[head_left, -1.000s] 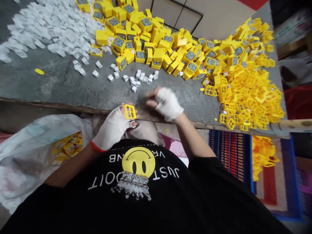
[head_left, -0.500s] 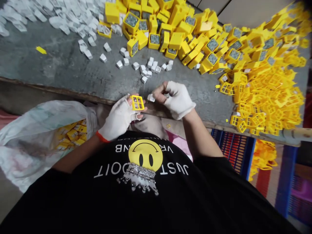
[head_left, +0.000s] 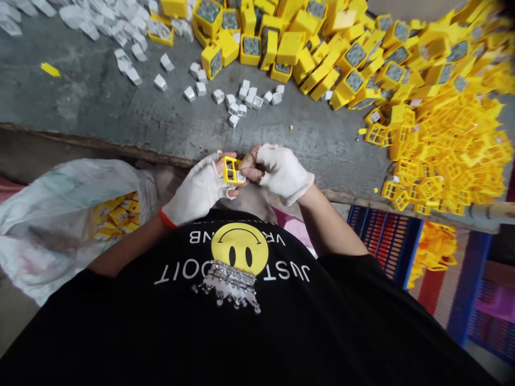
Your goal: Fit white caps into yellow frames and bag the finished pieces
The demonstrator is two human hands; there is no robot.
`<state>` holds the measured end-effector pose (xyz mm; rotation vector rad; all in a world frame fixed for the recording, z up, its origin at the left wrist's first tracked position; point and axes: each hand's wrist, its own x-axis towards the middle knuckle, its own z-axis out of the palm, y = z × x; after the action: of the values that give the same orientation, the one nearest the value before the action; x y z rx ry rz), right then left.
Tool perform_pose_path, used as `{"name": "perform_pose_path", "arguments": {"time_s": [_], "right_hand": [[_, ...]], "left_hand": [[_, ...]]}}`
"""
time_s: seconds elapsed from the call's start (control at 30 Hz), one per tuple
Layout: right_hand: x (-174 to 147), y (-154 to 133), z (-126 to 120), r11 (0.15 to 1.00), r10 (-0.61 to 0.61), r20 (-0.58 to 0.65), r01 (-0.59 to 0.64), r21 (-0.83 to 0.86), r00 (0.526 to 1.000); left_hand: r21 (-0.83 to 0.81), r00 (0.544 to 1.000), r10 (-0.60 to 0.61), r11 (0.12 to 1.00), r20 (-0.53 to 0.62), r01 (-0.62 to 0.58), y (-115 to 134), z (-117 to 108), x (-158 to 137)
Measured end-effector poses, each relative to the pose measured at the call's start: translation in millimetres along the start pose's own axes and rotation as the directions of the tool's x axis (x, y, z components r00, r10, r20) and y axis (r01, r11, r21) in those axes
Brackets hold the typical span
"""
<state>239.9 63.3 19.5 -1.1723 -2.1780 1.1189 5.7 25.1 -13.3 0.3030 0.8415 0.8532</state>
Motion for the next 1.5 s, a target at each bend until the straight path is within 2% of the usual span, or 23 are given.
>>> {"name": "perform_pose_path", "arguments": {"time_s": [0.2, 0.37, 0.5, 0.57, 0.7, 0.8, 0.87, 1.0, 1.1, 1.2, 1.27, 1.33, 1.4, 1.5], "right_hand": [[-5.9, 2.4, 18.9, 0.999, 0.008, -0.093, -0.012, -0.038, 0.996], [-10.4, 12.4, 28.8, 0.983, 0.067, -0.252, -0.021, 0.183, 0.965], [-16.5, 26.9, 17.4, 0.969, 0.156, -0.452, -0.048, 0.241, 0.878], [-17.7, 41.4, 6.3, 0.977, 0.150, -0.521, -0.045, 0.210, 0.840], [-1.5, 88.6, -25.8, 0.994, 0.088, -0.597, -0.033, 0.103, 0.798], [29.6, 121.2, -50.6, 0.995, 0.056, -0.573, -0.093, -0.035, 0.818], [53.7, 131.9, -59.0, 0.977, 0.047, -0.532, -0.150, -0.152, 0.845], [91.9, 131.5, -49.8, 0.903, 0.045, -0.428, -0.221, -0.369, 0.902], [103.7, 124.4, -38.2, 0.883, 0.024, -0.413, -0.213, -0.418, 0.910], [97.0, 109.5, -36.1, 0.904, 0.024, -0.441, -0.208, -0.373, 0.897], [81.6, 93.2, -36.2, 0.918, 0.032, -0.450, -0.205, -0.341, 0.893], [61.1, 76.6, -32.1, 0.939, 0.027, -0.418, -0.166, -0.301, 0.908], [41.1, 66.2, -21.9, 0.958, 0.019, -0.363, -0.121, -0.260, 0.932], [19.8, 67.4, -2.2, 0.971, 0.093, -0.363, -0.165, -0.171, 0.927]], "left_hand": [[0.005, 1.000, -0.005, 1.000, 0.017, 0.004, 1.1, 0.5, -2.0], [-0.012, 0.999, -0.039, 0.999, 0.026, 0.040, 4.0, 4.5, -1.3], [0.037, 0.996, -0.072, 0.997, -0.058, 0.074, 8.3, 9.3, -2.5], [0.053, 0.994, -0.072, 0.996, -0.085, 0.077, 9.9, 9.7, -3.2], [0.048, 0.996, -0.066, 0.996, -0.065, 0.069, 11.5, 8.2, -4.5], [0.048, 0.995, -0.060, 0.997, -0.074, 0.063, 12.7, 8.4, -6.2], [0.057, 0.995, -0.037, 0.997, -0.094, 0.042, 13.8, 9.2, -8.1], [0.074, 0.992, 0.024, 0.997, -0.121, -0.015, 15.2, 10.6, -13.6], [0.080, 0.991, 0.074, 0.995, -0.113, -0.065, 15.0, 9.9, -17.2], [0.104, 0.988, 0.117, 0.989, -0.100, -0.107, 15.5, 6.5, -15.9], [0.144, 0.982, 0.162, 0.978, -0.096, -0.148, 17.5, 3.9, -11.1], [0.250, 0.964, 0.243, 0.945, -0.107, -0.210, 21.4, 2.7, -3.2], [0.417, 0.931, 0.349, 0.866, -0.106, -0.277, 27.4, 4.1, 6.3], [0.668, 0.869, 0.495, 0.643, 0.011, -0.375, 38.0, 9.9, 19.5]]}}
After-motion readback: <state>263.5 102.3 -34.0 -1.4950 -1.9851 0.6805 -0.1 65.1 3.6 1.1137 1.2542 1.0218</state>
